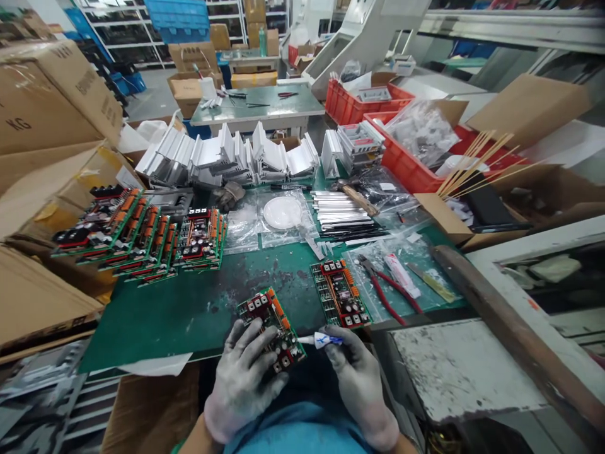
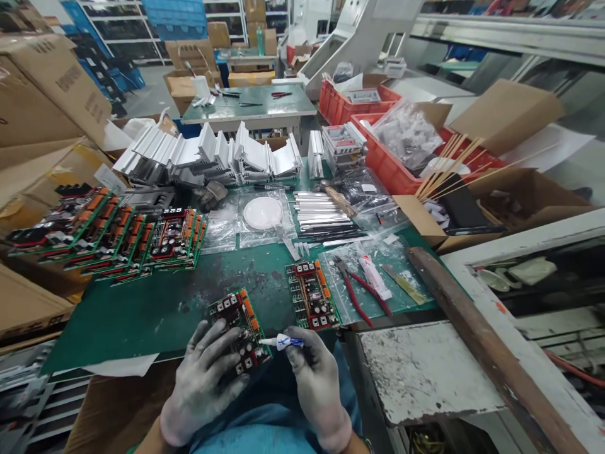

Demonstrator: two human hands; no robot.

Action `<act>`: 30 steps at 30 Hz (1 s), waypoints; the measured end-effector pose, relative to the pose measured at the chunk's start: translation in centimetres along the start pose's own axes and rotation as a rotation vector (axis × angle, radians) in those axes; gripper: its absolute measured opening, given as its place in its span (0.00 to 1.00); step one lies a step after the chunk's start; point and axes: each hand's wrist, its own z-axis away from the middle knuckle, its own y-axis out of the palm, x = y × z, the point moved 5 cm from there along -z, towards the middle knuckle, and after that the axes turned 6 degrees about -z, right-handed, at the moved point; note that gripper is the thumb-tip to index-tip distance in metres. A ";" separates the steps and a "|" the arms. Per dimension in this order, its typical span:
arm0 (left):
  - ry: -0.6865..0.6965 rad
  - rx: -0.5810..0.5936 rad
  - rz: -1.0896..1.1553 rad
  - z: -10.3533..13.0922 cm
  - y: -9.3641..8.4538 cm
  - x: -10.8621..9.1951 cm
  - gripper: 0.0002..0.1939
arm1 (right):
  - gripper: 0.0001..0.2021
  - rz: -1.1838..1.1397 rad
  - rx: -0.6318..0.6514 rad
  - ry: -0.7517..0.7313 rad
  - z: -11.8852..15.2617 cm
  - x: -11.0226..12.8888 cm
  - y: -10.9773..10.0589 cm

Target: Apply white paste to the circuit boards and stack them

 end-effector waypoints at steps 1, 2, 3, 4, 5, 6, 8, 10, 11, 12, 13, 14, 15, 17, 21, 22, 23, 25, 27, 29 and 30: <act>-0.003 0.000 0.003 0.2 -0.3 0.3 0.08 | 0.09 -0.011 0.011 0.015 0.1 -0.2 0.1; -0.018 -0.004 0.007 0.4 -0.5 0.6 0.08 | 0.09 -0.022 0.027 0.027 0.3 -0.5 0.3; -0.045 -0.002 0.012 0.6 -0.7 1.0 0.07 | 0.09 -0.028 0.043 0.033 0.5 -0.8 0.4; -0.076 0.004 0.020 0.8 -0.7 1.4 0.07 | 0.09 -0.027 0.058 0.030 0.6 -1.1 0.5; -0.102 0.015 0.030 1.0 -0.7 1.6 0.07 | 0.09 -0.019 0.072 0.011 0.8 -1.3 0.6; -0.123 0.026 0.042 1.2 -0.5 1.8 0.08 | 0.08 -0.005 0.083 -0.025 0.9 -1.3 0.7; -0.143 0.037 0.058 1.5 -0.2 1.8 0.09 | 0.06 0.032 0.115 -0.137 1.1 -1.1 0.9; -0.150 0.034 0.066 1.6 0.0 1.6 0.10 | 0.07 0.064 0.169 -0.267 1.2 -0.7 1.2; -0.152 0.034 0.066 1.7 0.1 1.6 0.10 | 0.08 0.078 0.194 -0.327 1.3 -0.5 1.4; -0.152 0.035 0.066 1.7 0.2 1.5 0.10 | 0.09 0.093 0.216 -0.380 1.3 -0.2 1.5; -0.151 0.036 0.066 1.7 0.3 1.5 0.10 | 0.10 0.108 0.233 -0.423 1.3 0.0 1.6; -0.152 0.039 0.066 1.7 0.3 1.5 0.09 | 0.10 0.124 0.247 -0.452 1.2 0.2 1.7; -0.153 0.042 0.067 1.7 0.3 1.5 0.09 | 0.10 0.140 0.263 -0.465 1.1 0.3 1.8; -0.160 0.051 0.073 1.8 0.4 1.6 0.09 | 0.08 0.158 0.284 -0.445 0.8 0.4 1.7; -0.176 0.036 0.081 2.0 0.4 1.7 0.08 | 0.07 0.125 0.288 -0.136 0.0 -0.5 0.8; -0.181 0.023 0.080 2.0 0.3 1.7 0.08 | 0.09 0.081 0.281 -0.016 0.0 -1.0 0.5; -0.189 0.010 0.078 1.9 0.3 1.6 0.10 | 0.12 0.015 0.280 0.101 0.0 -1.5 0.4; -0.222 0.004 0.077 1.8 0.2 1.6 0.14 | 0.19 -0.175 0.295 0.286 0.2 -2.2 0.6; -0.278 0.037 0.072 1.6 0.4 1.5 0.17 | 0.23 -0.366 0.348 0.401 0.5 -2.5 1.7; -0.351 0.089 0.064 1.3 0.6 1.6 0.18 | 0.25 -0.472 0.401 0.484 0.8 -2.4 2.9; -0.385 0.109 0.063 1.1 0.7 1.6 0.18 | 0.25 -0.493 0.407 0.510 0.8 -2.4 3.4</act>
